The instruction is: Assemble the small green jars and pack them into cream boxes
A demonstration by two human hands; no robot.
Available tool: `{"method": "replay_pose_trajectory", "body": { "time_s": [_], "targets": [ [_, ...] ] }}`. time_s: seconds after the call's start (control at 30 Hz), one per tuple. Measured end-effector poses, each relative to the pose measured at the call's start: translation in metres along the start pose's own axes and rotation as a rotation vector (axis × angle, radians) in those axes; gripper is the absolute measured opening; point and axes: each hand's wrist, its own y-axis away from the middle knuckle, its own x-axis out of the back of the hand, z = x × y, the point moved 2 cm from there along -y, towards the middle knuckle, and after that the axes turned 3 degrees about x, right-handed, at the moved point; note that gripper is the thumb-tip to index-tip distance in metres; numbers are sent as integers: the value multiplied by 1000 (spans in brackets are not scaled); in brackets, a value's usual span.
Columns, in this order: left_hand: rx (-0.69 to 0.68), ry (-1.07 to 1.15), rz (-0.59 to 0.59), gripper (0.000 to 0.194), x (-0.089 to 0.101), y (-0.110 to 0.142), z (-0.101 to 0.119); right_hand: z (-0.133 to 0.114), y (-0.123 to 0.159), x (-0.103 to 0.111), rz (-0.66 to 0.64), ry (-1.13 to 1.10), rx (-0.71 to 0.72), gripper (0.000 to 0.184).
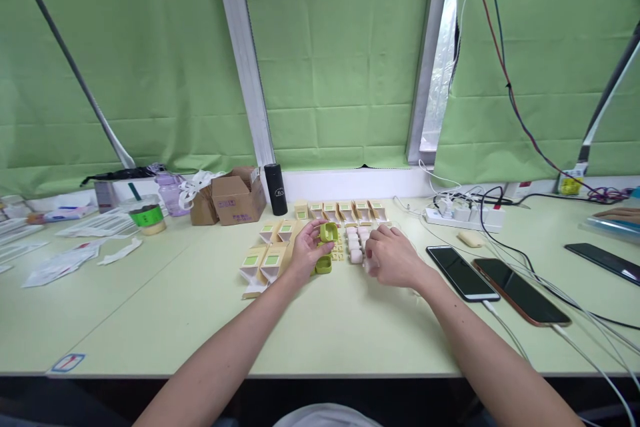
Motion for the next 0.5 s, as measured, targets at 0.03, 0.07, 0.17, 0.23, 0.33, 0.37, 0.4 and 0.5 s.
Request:
{"method": "replay_pose_trajectory", "body": {
  "time_s": [0.03,0.07,0.17,0.23,0.33,0.37,0.4,0.5],
  "targets": [
    [0,-3,6,69,0,0,0,2,-1,3,25,-120,-10,16],
    [0,-4,9,69,0,0,1,4,-2,5,61,-264,-9,17],
    [-9,-11,20,68,0,1,4,10,-10,5,221,-767,-23,20],
    [-17,-21,26,67,-1,2,6,12,-17,1,276,-1103,-62,27],
    [-31,-33,28,66,0,1,8,7,-30,-9,346,-1542,-181,33],
    [-37,-36,29,65,0,1,8,4,-34,-12,352,-1643,-213,34],
    [-43,-41,32,65,1,0,8,1,-38,-15,366,-1735,-244,34],
    [-55,-63,49,65,3,-2,6,-8,-48,-24,386,-1926,-331,31]
  ]
}}
